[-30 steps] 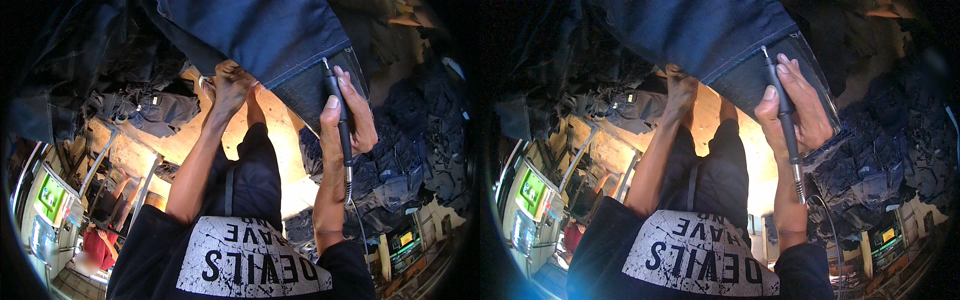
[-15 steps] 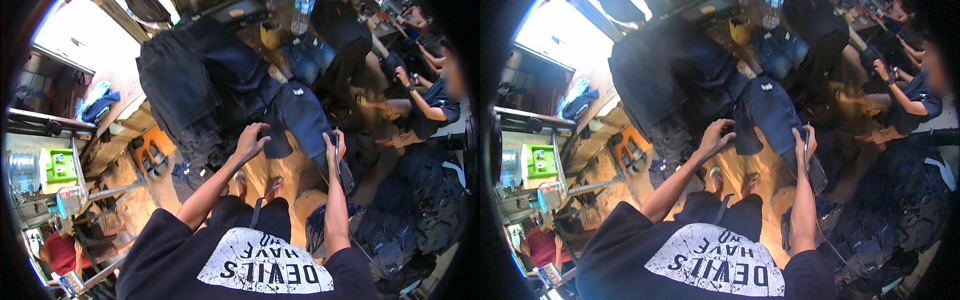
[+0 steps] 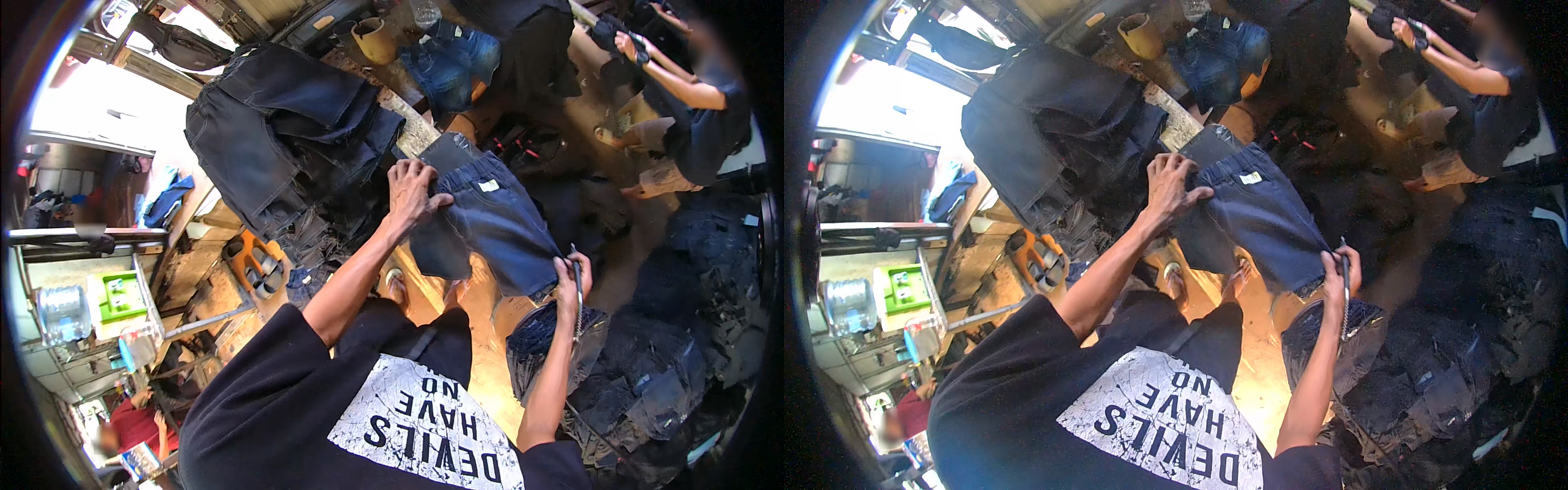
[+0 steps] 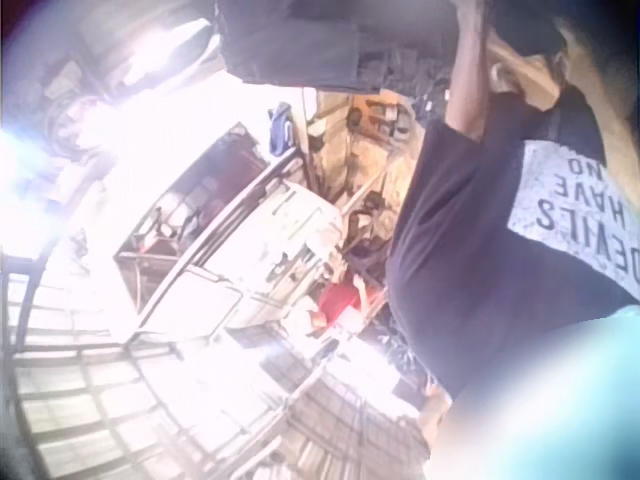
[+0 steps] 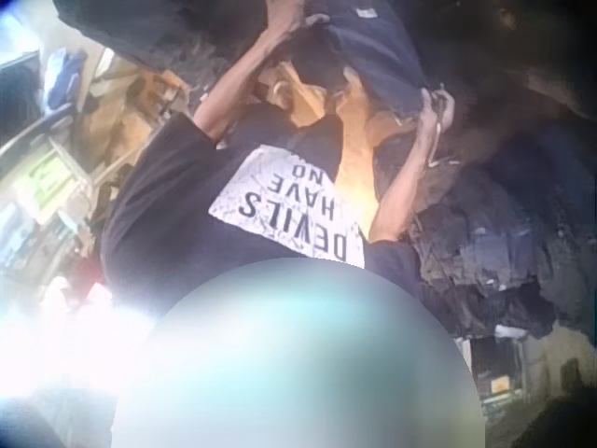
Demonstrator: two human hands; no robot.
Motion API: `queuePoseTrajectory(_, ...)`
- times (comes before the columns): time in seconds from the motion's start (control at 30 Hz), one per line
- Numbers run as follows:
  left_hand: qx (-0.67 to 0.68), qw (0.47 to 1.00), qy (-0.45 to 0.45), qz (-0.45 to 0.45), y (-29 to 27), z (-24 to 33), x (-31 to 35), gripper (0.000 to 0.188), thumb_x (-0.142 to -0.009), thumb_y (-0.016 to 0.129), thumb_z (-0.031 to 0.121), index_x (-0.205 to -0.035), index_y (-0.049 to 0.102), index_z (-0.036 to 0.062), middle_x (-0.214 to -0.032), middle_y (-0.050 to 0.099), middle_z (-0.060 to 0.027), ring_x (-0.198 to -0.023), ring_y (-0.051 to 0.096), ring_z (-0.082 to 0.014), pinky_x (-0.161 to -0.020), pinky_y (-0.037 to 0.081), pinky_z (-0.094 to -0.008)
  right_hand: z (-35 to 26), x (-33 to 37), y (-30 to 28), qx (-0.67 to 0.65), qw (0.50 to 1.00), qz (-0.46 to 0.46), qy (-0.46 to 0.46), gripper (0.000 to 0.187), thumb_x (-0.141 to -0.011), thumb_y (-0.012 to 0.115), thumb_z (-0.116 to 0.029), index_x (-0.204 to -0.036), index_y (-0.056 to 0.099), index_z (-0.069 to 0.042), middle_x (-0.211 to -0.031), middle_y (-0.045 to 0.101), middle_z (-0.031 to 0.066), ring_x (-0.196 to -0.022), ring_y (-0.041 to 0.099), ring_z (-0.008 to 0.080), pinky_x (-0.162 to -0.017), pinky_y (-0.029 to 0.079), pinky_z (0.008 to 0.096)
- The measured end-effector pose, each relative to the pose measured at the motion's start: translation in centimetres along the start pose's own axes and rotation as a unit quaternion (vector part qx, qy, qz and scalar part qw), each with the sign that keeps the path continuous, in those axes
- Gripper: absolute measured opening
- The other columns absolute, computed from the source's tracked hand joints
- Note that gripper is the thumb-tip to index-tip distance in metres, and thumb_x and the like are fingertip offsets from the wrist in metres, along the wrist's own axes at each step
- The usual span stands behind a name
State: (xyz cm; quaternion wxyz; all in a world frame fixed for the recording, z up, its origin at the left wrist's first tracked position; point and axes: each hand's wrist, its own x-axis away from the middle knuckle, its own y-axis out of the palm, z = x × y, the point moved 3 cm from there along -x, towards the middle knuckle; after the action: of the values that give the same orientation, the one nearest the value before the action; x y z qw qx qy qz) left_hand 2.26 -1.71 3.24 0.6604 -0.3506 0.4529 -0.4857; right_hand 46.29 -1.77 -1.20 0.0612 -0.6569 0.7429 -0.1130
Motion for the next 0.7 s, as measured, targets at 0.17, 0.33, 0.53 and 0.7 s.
queuePoseTrajectory(0.17, 0.128, 0.99, 0.018, -0.053, 3.6, 11.3, 3.8, 0.049, -0.084, 0.084, 0.051, -0.097, 0.061, 0.01, -0.089, 0.062, -0.0149, -0.09, 0.062, -0.0397, -0.082, 0.048, -0.0518, 2.7, -0.8, -10.0, 0.176, 0.98, 0.087, -0.023, 0.018, -0.089, 0.081, -0.003, -0.103, 0.071, -0.01, -0.09, 0.064, -0.0025, -0.083, 0.059, 0.0124, -0.077, 0.05, 0.0295)
queuePoseTrajectory(0.33, 0.221, 0.973, -0.07, -0.003, 8.7, 19.4, 1.8, 0.031, -0.106, 0.064, 0.035, -0.108, 0.052, 0.0055, -0.093, 0.067, -0.0161, -0.084, 0.072, -0.0376, -0.069, 0.057, -0.0486, -2.5, -14.5, -11.2, 0.354, 0.916, 0.125, -0.144, 0.021, -0.098, 0.077, -0.021, -0.109, 0.071, -0.005, -0.092, 0.071, 0.0153, -0.083, 0.066, 0.0321, -0.08, 0.052, 0.0448)
queuePoseTrajectory(0.53, 0.049, 0.987, -0.081, 0.133, 5.6, 0.4, -3.8, 0.037, -0.1, 0.07, 0.043, -0.116, 0.058, 0.0119, -0.093, 0.073, -0.0133, -0.078, 0.074, -0.0368, -0.06, 0.057, -0.0479, -10.7, -7.3, 4.4, 0.158, 0.937, -0.128, -0.284, 0.027, -0.093, 0.084, -0.01, -0.114, 0.069, -0.002, -0.124, 0.074, 0.0183, -0.121, 0.069, 0.0345, -0.111, 0.049, 0.0465)
queuePoseTrajectory(0.7, 0.074, 0.987, -0.097, 0.106, 6.7, -8.5, -10.3, 0.046, -0.093, 0.076, 0.052, -0.126, 0.071, 0.0201, -0.114, 0.072, -0.016, -0.112, 0.067, -0.0373, -0.089, 0.054, -0.0512, -9.2, 1.0, 18.4, 0.132, 0.867, -0.291, -0.382, 0.02, -0.095, 0.078, 0.0, -0.113, 0.069, 0.0, -0.121, 0.077, 0.0175, -0.122, 0.071, 0.0339, -0.12, 0.045, 0.0517)
